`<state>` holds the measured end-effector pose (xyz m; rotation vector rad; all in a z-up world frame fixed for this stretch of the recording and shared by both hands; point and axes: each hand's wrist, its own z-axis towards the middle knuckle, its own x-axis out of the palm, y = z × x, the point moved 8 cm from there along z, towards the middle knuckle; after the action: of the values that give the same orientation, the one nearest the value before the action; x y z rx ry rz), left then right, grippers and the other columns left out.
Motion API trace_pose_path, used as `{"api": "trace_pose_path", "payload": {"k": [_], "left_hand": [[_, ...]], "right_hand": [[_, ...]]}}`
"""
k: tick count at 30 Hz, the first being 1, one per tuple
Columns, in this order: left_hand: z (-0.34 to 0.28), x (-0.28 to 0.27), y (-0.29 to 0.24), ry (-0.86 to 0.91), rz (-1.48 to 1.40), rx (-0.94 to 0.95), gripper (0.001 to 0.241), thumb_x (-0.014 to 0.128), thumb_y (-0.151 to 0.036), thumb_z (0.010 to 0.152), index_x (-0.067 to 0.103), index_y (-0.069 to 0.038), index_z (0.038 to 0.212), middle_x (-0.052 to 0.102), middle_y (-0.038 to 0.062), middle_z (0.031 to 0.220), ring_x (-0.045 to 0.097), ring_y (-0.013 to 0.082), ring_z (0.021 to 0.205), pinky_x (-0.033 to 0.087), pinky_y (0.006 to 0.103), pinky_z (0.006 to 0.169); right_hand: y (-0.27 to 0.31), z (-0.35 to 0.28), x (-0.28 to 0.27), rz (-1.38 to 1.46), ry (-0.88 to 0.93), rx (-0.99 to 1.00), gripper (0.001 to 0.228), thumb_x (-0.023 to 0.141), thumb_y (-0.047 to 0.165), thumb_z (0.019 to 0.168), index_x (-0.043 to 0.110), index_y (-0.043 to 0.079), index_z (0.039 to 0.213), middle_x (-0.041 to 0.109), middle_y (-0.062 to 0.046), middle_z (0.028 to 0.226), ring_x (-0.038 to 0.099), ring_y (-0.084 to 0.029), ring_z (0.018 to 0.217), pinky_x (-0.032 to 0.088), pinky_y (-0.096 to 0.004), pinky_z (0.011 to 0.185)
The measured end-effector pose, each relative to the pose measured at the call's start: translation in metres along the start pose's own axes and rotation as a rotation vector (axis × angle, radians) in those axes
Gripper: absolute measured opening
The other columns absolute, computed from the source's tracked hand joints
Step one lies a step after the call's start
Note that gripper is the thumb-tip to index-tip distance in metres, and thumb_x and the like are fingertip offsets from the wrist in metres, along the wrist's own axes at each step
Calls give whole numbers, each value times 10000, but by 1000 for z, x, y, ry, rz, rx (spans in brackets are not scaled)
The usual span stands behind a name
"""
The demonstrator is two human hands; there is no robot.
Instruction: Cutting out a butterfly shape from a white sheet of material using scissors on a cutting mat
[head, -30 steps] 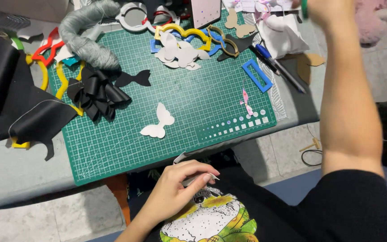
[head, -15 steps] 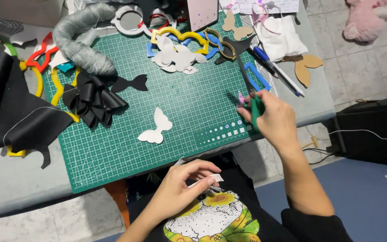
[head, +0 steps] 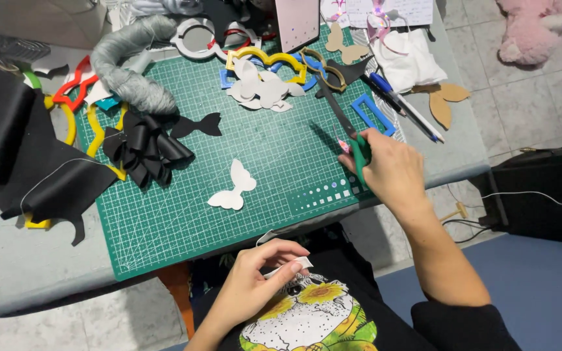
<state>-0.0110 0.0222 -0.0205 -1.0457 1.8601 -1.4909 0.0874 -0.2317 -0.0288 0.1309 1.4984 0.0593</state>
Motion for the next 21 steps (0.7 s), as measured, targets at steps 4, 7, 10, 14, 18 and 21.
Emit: {"api": "trace_pose_path", "payload": {"k": [4,7,10,14,18,21], "left_hand": [[-2,-2,6,-2,-9,-55,223,666,-262,941,761,-125,1088,820,19,955,824,123,867,640,243,802],[-4,-4,5,-8,-21,-2,214,662,-237,948,748,-108,1095,818,28,944,827,131,863,648,248,802],[-6,-5,8,-9,-29,-32,224,666,-243,944,754,-112,1103,819,27,946,819,128,857,648,248,795],[-11,-7,11,-19,-54,11,222,667,-233,948,748,-87,1094,822,44,928,795,126,793,646,246,760],[-16,-8,6,-34,-40,39,149,670,-206,953,727,-84,1017,805,46,917,830,147,834,661,240,755],[-14,-6,-8,-44,65,101,154,642,-200,966,755,-104,1006,817,30,946,807,136,855,637,247,766]], "right_hand": [[4,0,4,-15,4,39,342,683,519,963,656,192,1058,755,-77,882,687,-461,774,476,-601,553],[7,0,5,-15,-7,31,274,698,456,959,651,194,1021,728,-120,793,656,-500,723,455,-611,549],[14,1,8,21,79,37,236,702,379,928,668,207,1086,749,-106,823,680,-494,774,476,-619,574],[15,16,6,37,121,-42,174,717,330,946,645,185,1010,724,-58,781,703,-418,711,509,-588,560],[-24,78,-34,52,-256,-245,80,739,225,1034,703,155,1020,725,-1,830,668,-206,700,467,-386,543],[-54,124,-62,29,-554,-382,63,766,103,1032,732,61,1064,745,-54,894,690,-196,721,487,-328,553]]}}
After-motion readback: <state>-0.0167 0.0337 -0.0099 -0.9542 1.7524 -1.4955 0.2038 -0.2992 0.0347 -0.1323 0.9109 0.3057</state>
